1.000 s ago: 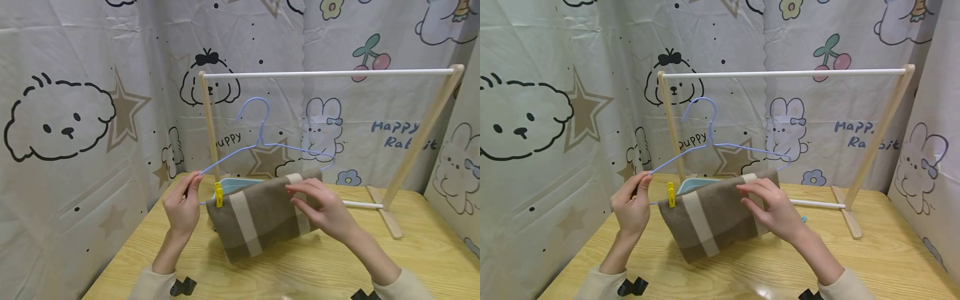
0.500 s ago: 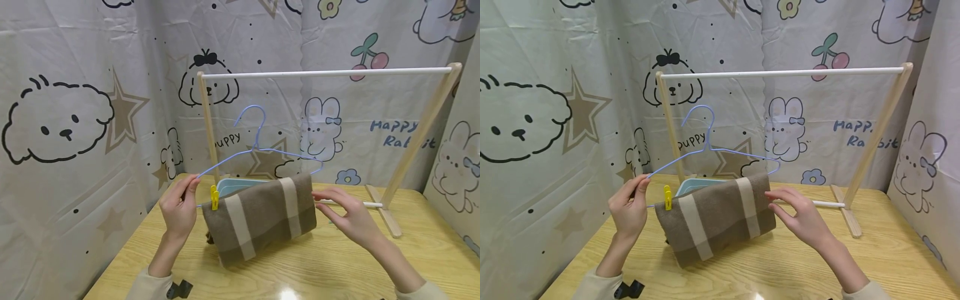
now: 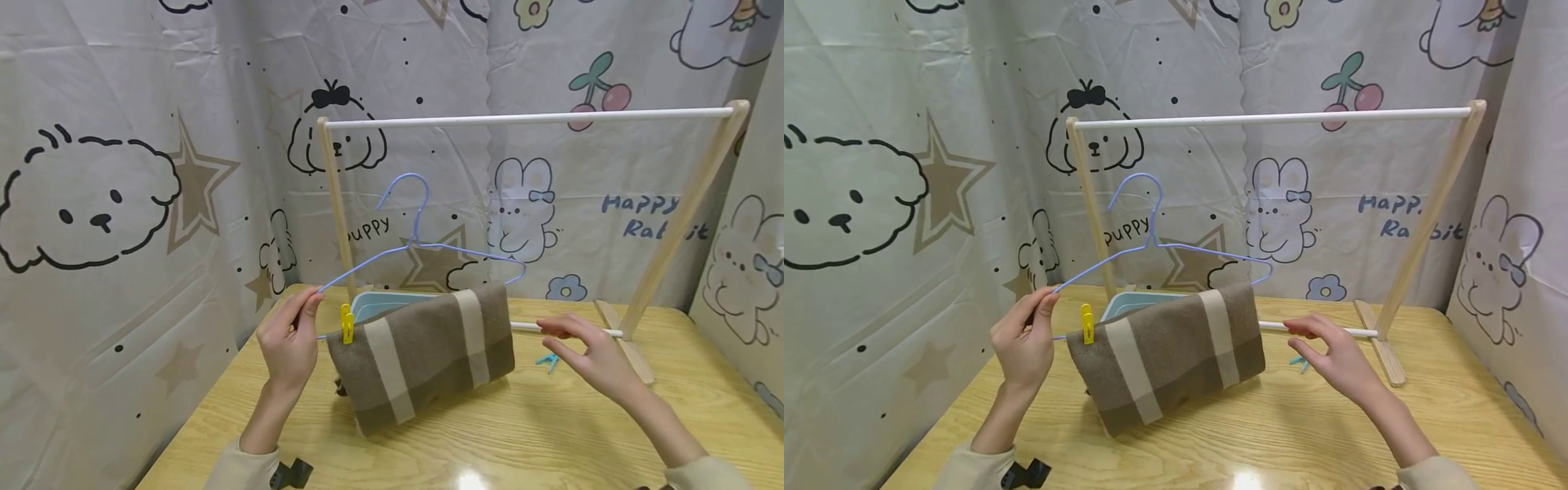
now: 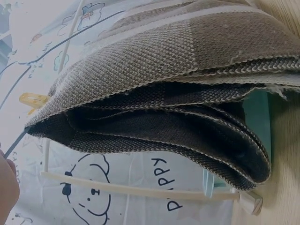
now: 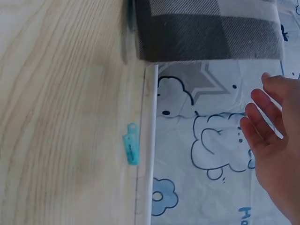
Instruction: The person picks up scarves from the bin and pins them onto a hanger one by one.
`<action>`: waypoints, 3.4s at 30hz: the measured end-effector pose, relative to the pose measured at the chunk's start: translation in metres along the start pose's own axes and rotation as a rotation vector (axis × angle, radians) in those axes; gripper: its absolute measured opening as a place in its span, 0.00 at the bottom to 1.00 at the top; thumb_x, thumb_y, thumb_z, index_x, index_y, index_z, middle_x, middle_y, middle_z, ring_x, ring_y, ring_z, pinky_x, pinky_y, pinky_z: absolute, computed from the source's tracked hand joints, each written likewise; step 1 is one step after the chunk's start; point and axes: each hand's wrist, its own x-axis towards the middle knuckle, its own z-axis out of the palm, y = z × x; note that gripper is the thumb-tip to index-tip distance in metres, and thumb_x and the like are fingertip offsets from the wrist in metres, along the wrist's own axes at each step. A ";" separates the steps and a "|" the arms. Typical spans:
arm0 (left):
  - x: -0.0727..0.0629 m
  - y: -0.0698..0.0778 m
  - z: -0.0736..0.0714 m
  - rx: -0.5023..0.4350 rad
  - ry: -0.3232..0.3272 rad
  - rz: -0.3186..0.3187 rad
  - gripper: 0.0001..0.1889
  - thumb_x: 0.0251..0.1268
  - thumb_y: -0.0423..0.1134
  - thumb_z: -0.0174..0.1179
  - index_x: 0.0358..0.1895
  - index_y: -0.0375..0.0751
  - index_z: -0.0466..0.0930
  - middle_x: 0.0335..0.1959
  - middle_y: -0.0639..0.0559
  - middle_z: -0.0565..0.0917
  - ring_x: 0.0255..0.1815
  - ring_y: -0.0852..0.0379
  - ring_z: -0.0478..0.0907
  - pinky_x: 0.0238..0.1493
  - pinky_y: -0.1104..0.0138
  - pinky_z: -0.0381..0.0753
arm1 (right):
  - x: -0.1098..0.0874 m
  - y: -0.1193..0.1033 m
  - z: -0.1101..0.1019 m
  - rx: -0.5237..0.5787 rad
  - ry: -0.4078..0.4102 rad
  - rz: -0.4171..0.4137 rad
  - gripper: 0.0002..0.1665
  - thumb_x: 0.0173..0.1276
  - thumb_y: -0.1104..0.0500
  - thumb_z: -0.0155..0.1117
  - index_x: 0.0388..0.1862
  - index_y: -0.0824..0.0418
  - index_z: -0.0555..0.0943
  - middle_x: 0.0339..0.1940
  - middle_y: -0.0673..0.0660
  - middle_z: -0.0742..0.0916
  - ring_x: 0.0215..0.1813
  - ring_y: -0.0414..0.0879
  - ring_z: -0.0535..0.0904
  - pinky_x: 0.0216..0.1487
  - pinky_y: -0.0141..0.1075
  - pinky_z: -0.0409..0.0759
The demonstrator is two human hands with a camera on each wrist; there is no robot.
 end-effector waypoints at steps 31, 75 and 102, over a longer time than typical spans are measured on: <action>-0.008 -0.008 -0.009 0.010 0.021 0.004 0.15 0.67 0.39 0.64 0.35 0.25 0.87 0.22 0.39 0.83 0.17 0.64 0.64 0.21 0.76 0.62 | -0.021 0.074 0.020 -0.030 -0.327 0.169 0.20 0.65 0.62 0.69 0.56 0.65 0.81 0.51 0.61 0.85 0.53 0.59 0.79 0.46 0.45 0.83; -0.010 -0.008 -0.011 0.004 -0.012 0.013 0.15 0.68 0.40 0.63 0.35 0.26 0.87 0.25 0.38 0.85 0.17 0.64 0.67 0.21 0.77 0.65 | -0.011 0.079 0.019 -0.064 -0.257 0.178 0.14 0.65 0.56 0.71 0.47 0.59 0.82 0.43 0.53 0.86 0.47 0.50 0.78 0.42 0.35 0.76; -0.011 -0.004 -0.008 -0.026 -0.029 0.006 0.14 0.67 0.38 0.63 0.36 0.27 0.87 0.21 0.42 0.82 0.17 0.64 0.64 0.20 0.76 0.62 | 0.035 0.012 0.004 0.001 0.055 -0.112 0.25 0.47 0.73 0.77 0.44 0.60 0.82 0.37 0.49 0.84 0.40 0.32 0.73 0.43 0.23 0.72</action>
